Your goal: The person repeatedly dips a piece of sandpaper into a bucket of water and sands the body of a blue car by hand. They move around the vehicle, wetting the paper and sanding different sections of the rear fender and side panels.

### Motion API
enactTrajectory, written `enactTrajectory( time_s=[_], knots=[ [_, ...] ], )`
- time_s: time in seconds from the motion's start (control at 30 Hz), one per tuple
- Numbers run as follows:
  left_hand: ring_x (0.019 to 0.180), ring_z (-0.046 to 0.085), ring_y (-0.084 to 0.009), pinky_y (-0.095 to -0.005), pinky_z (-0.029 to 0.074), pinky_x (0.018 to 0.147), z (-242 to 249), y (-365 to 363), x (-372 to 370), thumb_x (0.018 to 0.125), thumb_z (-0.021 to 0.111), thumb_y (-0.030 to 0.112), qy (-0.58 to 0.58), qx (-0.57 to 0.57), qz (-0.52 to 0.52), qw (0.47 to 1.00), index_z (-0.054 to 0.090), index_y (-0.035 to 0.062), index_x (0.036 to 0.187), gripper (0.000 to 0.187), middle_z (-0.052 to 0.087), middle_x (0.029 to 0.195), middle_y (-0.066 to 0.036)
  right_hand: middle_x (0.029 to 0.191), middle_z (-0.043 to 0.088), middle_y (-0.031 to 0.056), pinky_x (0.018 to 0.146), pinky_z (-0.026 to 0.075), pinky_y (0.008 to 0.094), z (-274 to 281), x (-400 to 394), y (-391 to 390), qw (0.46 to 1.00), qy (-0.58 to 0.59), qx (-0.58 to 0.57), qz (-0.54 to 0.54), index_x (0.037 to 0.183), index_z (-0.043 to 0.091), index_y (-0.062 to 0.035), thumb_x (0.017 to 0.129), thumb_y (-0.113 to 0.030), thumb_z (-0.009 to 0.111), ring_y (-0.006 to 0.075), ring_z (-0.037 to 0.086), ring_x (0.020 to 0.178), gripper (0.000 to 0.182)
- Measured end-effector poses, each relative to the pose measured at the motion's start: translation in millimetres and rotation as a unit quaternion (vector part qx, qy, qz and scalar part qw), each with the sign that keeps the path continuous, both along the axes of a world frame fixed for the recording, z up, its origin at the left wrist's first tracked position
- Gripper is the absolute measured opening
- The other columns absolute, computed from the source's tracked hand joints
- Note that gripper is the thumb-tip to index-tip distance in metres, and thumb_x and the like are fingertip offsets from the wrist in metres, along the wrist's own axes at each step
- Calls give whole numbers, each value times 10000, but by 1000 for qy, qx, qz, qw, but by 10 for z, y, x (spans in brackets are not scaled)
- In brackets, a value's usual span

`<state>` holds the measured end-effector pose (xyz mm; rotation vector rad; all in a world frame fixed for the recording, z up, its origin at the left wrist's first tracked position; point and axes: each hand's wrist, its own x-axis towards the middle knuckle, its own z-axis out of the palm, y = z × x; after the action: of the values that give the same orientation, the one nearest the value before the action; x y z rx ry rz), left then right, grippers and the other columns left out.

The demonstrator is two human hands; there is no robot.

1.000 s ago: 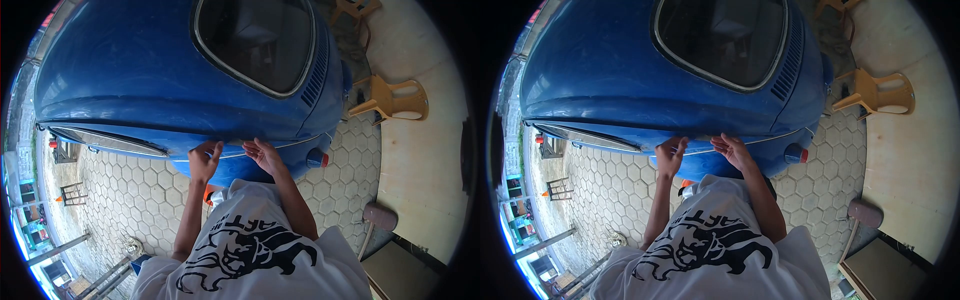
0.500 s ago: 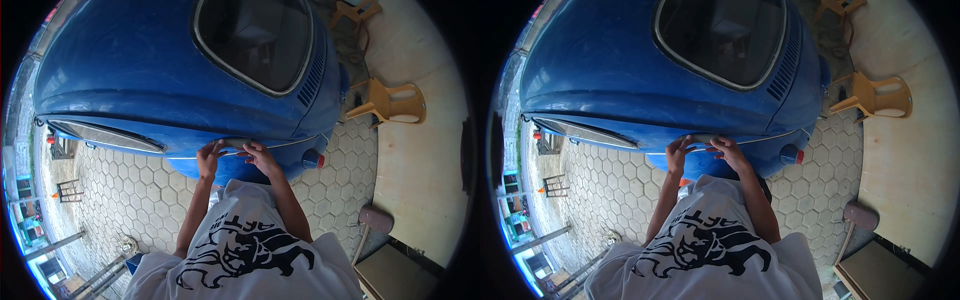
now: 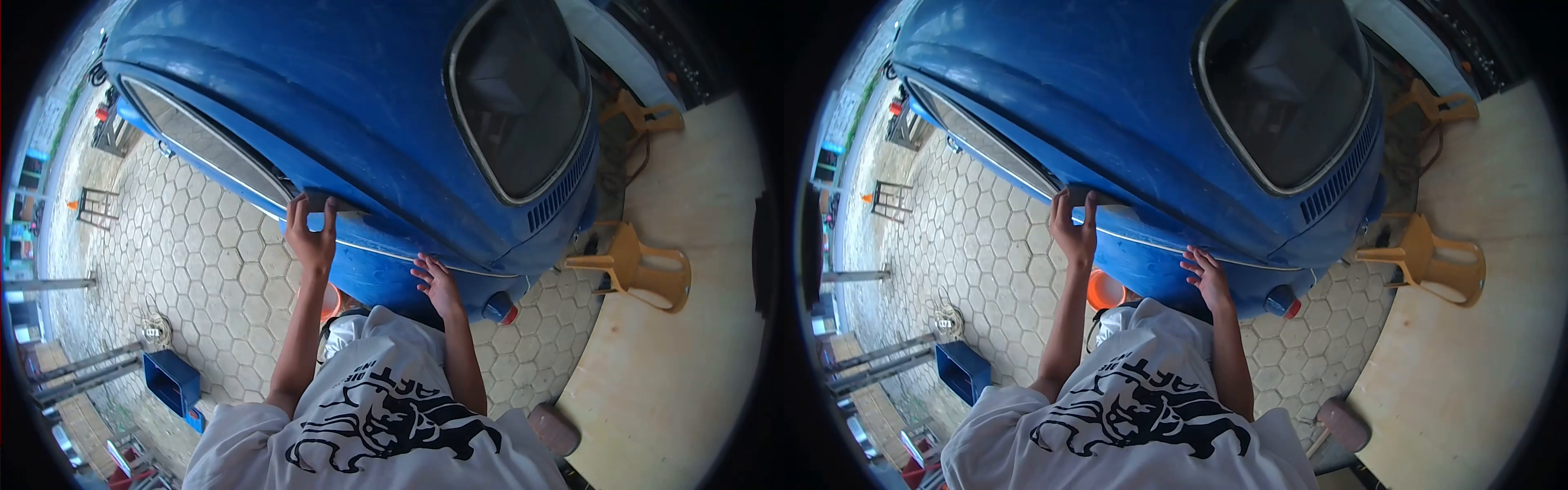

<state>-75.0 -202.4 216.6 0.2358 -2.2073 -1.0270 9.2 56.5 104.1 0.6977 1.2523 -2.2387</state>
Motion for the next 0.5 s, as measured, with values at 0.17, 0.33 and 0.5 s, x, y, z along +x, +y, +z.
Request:
enactTrajectory(
  time_s=[0.17, 0.33, 0.5],
  knots=[
    [1158, 575, -377, -412, 487, 949, -276, 282, 3, 929, 682, 139, 36, -26, 45, 998, 525, -58, 1241, 401, 532, 1304, -226, 1166, 658, -4, 762, 449, 291, -44, -1, 42, 1000, -22, 8, 13, 1241, 619, -147, 988, -392, 587, 142, 640, 1035, 354],
    [1457, 208, -500, -513, 233, 1179, -220, 504, -95, 988, 531, 155, 74, 24, -26, 997, 263, -77, 1468, 597, 186, 1556, -354, 1181, 643, -7, 782, 438, 297, -98, 25, 114, 999, -31, 16, 13, 1248, 611, -157, 976, -426, 594, 144, 623, 1052, 382],
    [1482, 97, -508, -526, 132, 1210, -354, 536, -305, 1036, 367, 286, 62, -81, -1, 995, 126, -137, 1508, 679, 99, 1585, -357, 1177, 645, -9, 783, 437, 303, -158, 25, 182, 999, -39, 10, 0, 1250, 607, -157, 973, -434, 590, 147, 624, 1049, 392]
  ],
)
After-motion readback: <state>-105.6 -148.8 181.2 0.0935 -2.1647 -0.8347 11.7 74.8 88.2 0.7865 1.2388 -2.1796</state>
